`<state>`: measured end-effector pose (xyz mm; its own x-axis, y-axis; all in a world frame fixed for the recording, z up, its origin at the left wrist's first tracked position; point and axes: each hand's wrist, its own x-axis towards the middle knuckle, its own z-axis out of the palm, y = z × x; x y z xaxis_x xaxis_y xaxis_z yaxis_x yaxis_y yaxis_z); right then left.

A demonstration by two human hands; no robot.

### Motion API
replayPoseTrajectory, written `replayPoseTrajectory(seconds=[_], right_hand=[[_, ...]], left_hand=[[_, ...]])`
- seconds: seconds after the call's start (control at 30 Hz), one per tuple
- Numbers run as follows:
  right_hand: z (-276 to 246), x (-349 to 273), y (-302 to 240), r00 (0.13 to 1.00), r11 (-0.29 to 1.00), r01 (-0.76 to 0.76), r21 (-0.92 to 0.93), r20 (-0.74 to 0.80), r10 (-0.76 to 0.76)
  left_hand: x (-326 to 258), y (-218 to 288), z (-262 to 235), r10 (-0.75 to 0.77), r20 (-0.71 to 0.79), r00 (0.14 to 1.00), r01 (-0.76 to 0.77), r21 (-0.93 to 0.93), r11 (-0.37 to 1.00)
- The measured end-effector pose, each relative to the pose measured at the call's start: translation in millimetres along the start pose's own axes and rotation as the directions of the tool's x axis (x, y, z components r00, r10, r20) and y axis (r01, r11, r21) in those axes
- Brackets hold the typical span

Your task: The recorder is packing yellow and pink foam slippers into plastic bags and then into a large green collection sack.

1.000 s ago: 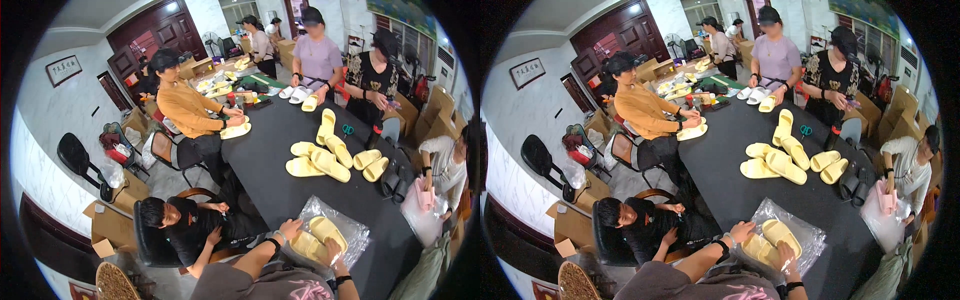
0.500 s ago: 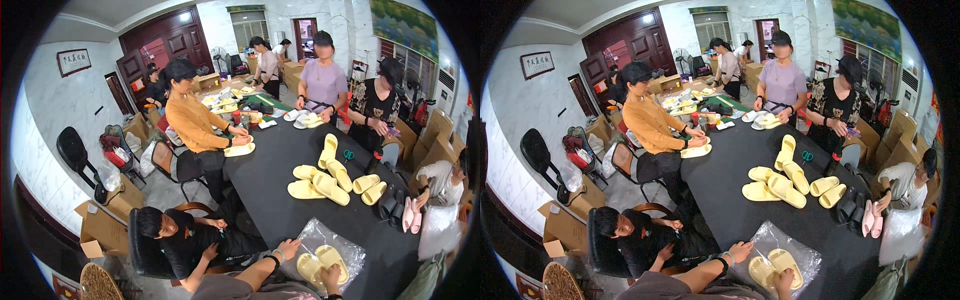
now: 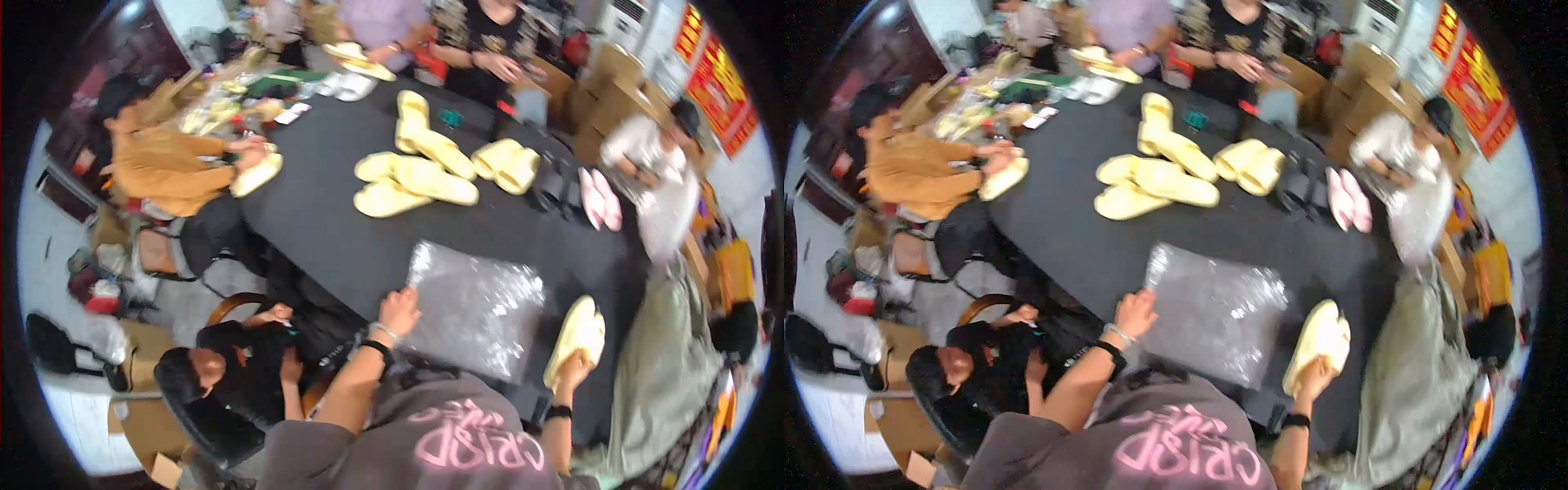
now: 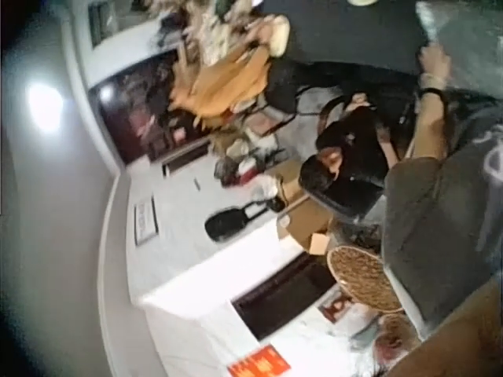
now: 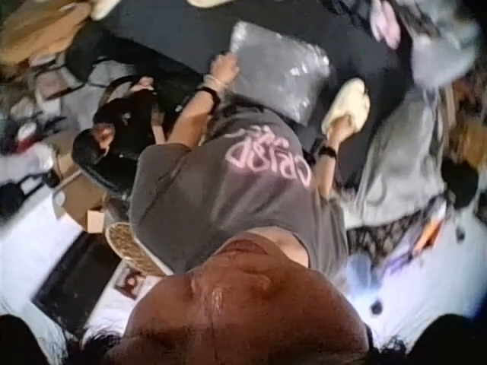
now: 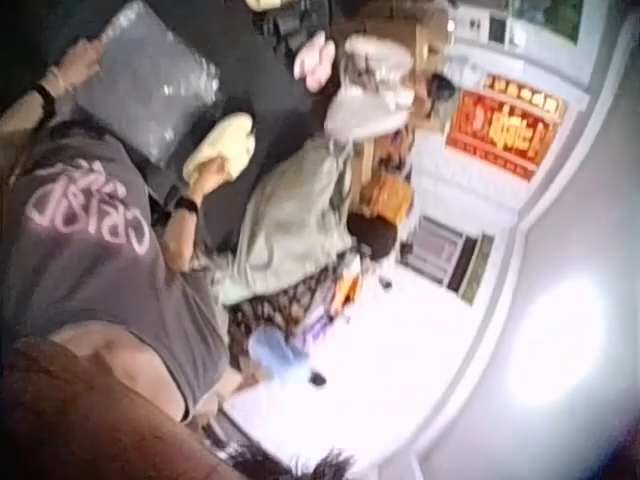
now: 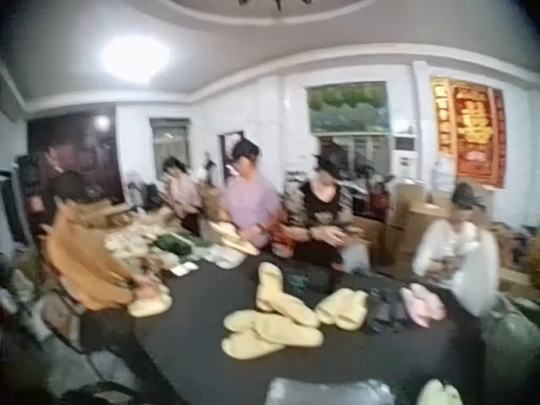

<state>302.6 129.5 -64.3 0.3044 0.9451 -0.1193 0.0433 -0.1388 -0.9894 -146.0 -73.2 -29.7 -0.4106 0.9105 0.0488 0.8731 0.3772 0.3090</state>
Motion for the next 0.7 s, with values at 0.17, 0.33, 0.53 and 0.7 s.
replayPoseTrajectory(seconds=[0.17,0.33,0.53,0.7], right_hand=[[64.3,-62.2,-82.3,0.921,0.904,0.339,-0.261,0.286,-0.263],[144.8,-116.3,-70.9,0.572,0.661,0.706,-0.254,0.755,-0.321],[150.0,-116.1,-24.0,0.578,0.359,0.790,-0.497,0.800,-0.162],[128.3,-105.3,-42.0,0.581,0.537,0.696,-0.477,0.814,-0.030]], left_hand=[[5.0,-13.7,25.3,0.009,0.013,1.000,-0.006,-0.206,0.979],[6.9,-5.5,26.4,0.010,0.009,1.000,-0.007,-0.284,0.959],[13.6,1.2,26.1,0.074,0.040,0.996,-0.061,-0.256,0.965],[16.9,2.7,16.0,0.063,0.066,0.996,-0.039,-0.308,0.951]])
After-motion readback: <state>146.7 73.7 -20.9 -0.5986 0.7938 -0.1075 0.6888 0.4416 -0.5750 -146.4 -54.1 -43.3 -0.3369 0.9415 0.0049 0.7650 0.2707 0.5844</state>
